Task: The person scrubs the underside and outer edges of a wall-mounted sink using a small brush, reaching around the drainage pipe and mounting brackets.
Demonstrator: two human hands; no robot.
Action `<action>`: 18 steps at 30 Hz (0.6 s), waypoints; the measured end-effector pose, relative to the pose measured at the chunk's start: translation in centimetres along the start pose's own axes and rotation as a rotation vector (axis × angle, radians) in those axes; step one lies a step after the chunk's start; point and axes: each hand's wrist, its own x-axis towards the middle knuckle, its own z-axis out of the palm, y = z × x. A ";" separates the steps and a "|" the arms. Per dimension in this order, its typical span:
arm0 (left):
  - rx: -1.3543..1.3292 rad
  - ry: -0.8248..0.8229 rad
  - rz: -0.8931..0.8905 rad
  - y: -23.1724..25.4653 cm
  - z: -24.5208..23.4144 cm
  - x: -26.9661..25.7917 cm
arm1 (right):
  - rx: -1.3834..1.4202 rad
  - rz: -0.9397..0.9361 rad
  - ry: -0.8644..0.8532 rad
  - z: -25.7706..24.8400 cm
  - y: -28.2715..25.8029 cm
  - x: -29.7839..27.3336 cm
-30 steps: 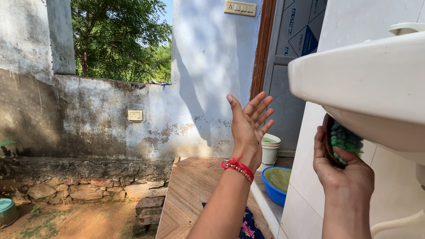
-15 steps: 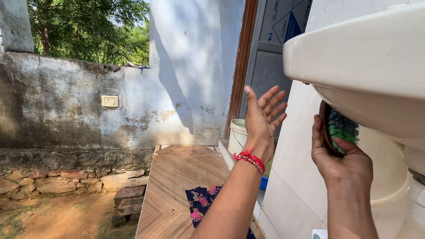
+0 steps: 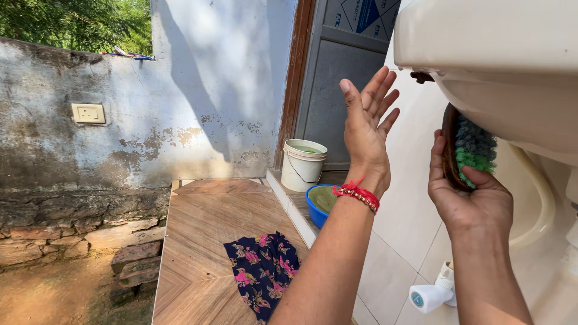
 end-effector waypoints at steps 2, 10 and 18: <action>-0.056 -0.027 0.006 -0.1 -0.6 0.4 | -0.005 0.020 -0.032 -0.7 1.1 0.3; -0.205 -0.123 0.058 0.2 -3.0 0.9 | -0.096 -0.082 0.009 -1.0 3.5 0.5; -0.329 -0.162 0.089 0.7 -4.7 1.2 | -0.007 -0.169 0.007 -0.4 1.8 1.9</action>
